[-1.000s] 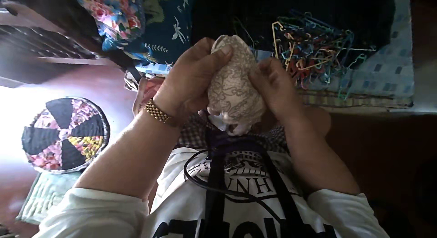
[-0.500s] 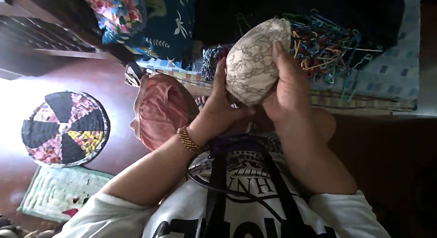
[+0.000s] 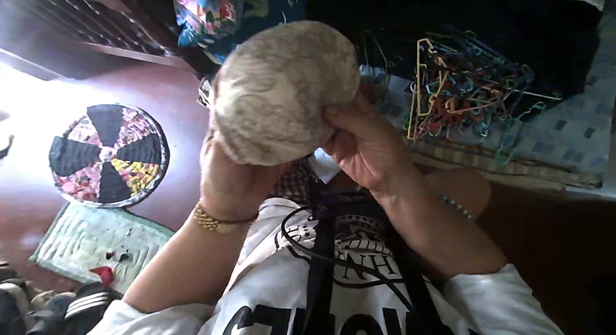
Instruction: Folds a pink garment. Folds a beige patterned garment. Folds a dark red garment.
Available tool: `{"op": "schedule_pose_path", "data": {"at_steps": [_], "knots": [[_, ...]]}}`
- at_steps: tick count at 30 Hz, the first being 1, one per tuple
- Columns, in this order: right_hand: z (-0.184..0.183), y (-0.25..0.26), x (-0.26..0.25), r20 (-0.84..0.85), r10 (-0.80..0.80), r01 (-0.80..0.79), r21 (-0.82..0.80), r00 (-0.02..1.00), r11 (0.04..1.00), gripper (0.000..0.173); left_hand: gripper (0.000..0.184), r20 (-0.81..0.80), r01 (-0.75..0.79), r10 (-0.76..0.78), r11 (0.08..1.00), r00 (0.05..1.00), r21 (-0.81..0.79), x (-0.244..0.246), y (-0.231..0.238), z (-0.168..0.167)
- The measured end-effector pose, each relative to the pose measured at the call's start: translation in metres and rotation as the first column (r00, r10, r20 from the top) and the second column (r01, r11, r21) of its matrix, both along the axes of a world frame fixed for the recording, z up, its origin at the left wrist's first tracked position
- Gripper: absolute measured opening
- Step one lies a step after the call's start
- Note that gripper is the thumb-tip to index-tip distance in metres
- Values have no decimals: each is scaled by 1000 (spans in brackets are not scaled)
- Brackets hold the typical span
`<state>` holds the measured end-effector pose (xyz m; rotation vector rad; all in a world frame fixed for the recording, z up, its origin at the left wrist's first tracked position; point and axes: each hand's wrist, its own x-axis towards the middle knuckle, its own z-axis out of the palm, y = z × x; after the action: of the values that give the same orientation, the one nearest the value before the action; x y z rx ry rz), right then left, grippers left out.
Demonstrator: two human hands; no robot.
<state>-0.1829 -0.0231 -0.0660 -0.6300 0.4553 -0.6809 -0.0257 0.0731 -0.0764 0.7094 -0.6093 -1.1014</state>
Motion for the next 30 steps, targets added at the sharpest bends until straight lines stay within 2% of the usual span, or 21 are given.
{"op": "schedule_pose_path", "data": {"at_steps": [3,6,8,10,11,12,13,15,16,17,18,19,21,22,24,25,27,28,30], "knots": [[2,-2,32,-29,137,-137,-19,990,990,37,28,0,-39,39,999,999,17,31,32,-12],[-30,4,60,-217,271,-262,68,938,963,49,34,-34,-88,96,978,995,190,55,52,-45],[-53,10,70,-356,301,-270,134,885,953,51,41,-87,-77,119,922,989,380,64,62,-69],[-64,13,74,-402,302,-260,156,864,953,47,42,-130,-47,116,896,985,442,70,66,-83],[-65,13,75,-408,300,-256,158,862,954,46,35,-118,-68,130,902,984,426,72,69,-85],[-64,14,75,-418,296,-253,157,859,955,46,28,-73,-90,131,911,989,403,76,72,-84],[-63,14,75,-429,296,-254,152,853,955,47,31,7,-109,115,917,993,383,79,75,-82],[-63,14,74,-463,285,-265,111,839,958,49,59,227,-117,29,914,973,387,94,81,-77],[-63,15,72,-478,275,-274,75,834,959,48,65,348,-121,-40,895,937,429,104,87,-73],[-62,18,68,-491,265,-285,35,830,958,47,70,482,-149,-131,854,866,499,113,96,-65],[-63,21,66,-497,253,-289,4,830,957,47,74,615,-217,-218,805,758,552,121,103,-56],[-65,21,66,-494,245,-289,-13,834,957,48,73,745,-337,-246,774,620,536,123,108,-44],[-66,22,72,-482,237,-275,-8,843,961,51,58,942,-517,-128,809,310,280,112,105,-19],[-65,22,75,-465,235,-265,1,854,964,52,49,982,-509,-30,852,188,124,102,98,-9],[-64,23,78,-430,238,-253,24,871,967,53,34,996,-399,76,916,47,-51,72,71,0],[-65,21,77,-427,242,-253,33,871,967,53,34,998,-359,53,931,-23,-58,56,56,-6],[-69,16,66,-443,262,-276,35,857,961,50,41,977,-346,-98,938,-188,28,38,33,-39],[-71,12,58,-464,287,-299,48,838,953,45,44,955,-353,-171,933,-242,77,35,27,-60],[-75,2,39,-470,376,-371,106,799,922,37,43,936,-352,-200,932,-289,90,34,22,-85]]}}
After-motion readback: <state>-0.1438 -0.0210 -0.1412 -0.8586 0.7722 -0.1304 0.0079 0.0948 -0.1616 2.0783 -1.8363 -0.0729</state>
